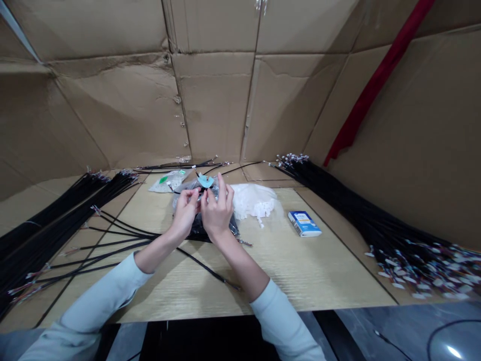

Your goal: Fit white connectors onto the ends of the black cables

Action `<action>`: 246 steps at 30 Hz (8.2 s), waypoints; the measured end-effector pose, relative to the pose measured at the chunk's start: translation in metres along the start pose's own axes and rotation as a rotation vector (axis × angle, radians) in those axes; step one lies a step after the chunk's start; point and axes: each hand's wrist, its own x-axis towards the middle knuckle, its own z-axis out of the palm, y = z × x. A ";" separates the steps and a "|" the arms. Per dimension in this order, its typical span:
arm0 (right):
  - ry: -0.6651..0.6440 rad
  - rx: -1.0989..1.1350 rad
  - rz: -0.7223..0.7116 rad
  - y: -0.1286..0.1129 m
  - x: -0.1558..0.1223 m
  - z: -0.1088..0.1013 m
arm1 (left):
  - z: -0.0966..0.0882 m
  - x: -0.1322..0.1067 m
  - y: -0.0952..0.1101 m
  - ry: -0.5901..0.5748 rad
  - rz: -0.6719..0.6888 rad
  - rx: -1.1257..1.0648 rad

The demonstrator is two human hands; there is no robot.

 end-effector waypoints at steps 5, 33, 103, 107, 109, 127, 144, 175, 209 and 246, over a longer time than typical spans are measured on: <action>-0.088 -0.063 -0.002 -0.006 0.003 -0.001 | -0.002 0.002 -0.007 0.040 0.090 0.099; -0.008 0.090 0.147 -0.005 0.006 -0.003 | -0.001 0.002 -0.001 -0.015 0.072 0.011; 0.010 0.261 -0.110 0.022 -0.015 0.011 | -0.002 0.003 0.038 -0.080 -0.377 -0.519; 0.022 0.340 -0.067 0.011 -0.010 0.005 | -0.002 0.003 0.035 -0.086 -0.344 -0.512; 0.030 0.370 -0.022 0.005 -0.008 0.001 | -0.001 0.003 0.033 -0.093 -0.326 -0.490; -0.221 0.762 0.336 0.018 0.013 -0.004 | -0.009 0.009 0.040 -0.199 -0.399 -0.445; -0.437 0.848 0.448 0.028 0.018 -0.003 | -0.003 0.009 0.034 -0.089 -0.298 -0.366; 0.009 -0.050 -0.098 0.000 -0.003 -0.002 | 0.003 0.004 0.002 -0.013 -0.008 -0.302; -0.355 1.060 0.601 0.023 0.016 -0.005 | -0.005 0.014 0.022 -0.227 -0.410 -0.578; -0.375 1.017 0.652 0.026 0.016 -0.005 | -0.003 0.010 0.020 -0.203 -0.407 -0.497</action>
